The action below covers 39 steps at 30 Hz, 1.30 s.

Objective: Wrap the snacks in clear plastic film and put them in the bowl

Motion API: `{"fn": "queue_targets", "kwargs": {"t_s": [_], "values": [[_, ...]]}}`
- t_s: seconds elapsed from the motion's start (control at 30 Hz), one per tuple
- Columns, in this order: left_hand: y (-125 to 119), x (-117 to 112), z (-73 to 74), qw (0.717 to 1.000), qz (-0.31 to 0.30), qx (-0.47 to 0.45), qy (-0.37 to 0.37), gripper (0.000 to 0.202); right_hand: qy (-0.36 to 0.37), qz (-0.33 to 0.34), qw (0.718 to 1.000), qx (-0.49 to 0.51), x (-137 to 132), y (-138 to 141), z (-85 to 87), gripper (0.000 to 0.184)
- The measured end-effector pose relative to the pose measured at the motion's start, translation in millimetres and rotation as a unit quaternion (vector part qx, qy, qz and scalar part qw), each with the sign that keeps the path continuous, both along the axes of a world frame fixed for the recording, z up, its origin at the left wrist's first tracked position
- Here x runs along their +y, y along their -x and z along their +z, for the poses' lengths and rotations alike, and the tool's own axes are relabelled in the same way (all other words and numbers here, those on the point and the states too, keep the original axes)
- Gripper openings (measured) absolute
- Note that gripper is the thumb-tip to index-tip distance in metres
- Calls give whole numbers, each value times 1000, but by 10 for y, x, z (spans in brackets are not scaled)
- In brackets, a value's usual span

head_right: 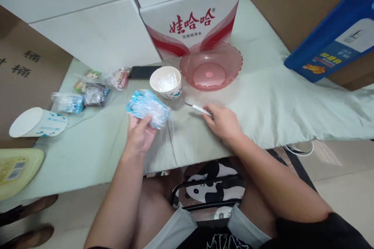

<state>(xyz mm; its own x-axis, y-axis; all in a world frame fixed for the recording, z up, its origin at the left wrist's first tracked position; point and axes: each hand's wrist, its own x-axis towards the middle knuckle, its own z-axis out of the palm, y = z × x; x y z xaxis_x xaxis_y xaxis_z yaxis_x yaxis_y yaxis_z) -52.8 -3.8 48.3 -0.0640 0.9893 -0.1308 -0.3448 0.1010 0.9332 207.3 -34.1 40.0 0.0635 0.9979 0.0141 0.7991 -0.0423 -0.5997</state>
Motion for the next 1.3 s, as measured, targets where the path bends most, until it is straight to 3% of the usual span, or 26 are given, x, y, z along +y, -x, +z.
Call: {"fn": "queue_targets", "kwargs": {"t_s": [0.1,0.2,0.27,0.33,0.43,0.53,0.6,0.67,0.73,0.8,0.97,1.03,1.17,1.3], "values": [[-263,-149,-158,993,-73,91,-9,51,-21,2,994,-107,64,-64,-49,23],[-453,-248,-219,970,-141,196,-31,44,-54,-11,987,-150,91,-74,-82,26],[-466,-248,-206,962,-145,229,-33,42,-95,-23,986,-131,86,-70,-90,31],[-405,-197,-180,962,-104,249,-36,46,-134,-12,988,-78,64,-59,-84,34],[-273,-90,-153,953,-49,294,-59,58,-170,80,982,12,4,-9,-67,35],[-199,-21,-141,933,-87,341,-70,65,-192,200,959,62,-68,100,-76,41],[-184,-4,-127,921,-98,372,-65,54,-192,255,946,55,-100,173,-105,49],[-172,1,-101,920,-71,382,-51,31,-184,281,942,31,-106,204,-140,48],[-143,3,-62,932,-34,360,-35,12,-182,276,944,14,-83,168,-166,43],[-98,6,-21,943,-11,331,-19,6,-187,249,950,11,-46,75,-169,35],[13,15,11,964,16,263,16,14,-220,84,972,11,-4,-164,-81,30],[36,17,-15,970,26,240,-5,24,-240,55,969,33,-22,-183,-35,36],[46,19,-109,952,-7,293,-90,57,-250,134,958,32,-67,-111,16,52],[40,33,-163,893,-76,420,-143,64,-291,173,939,-50,-113,-60,73,20]]}}
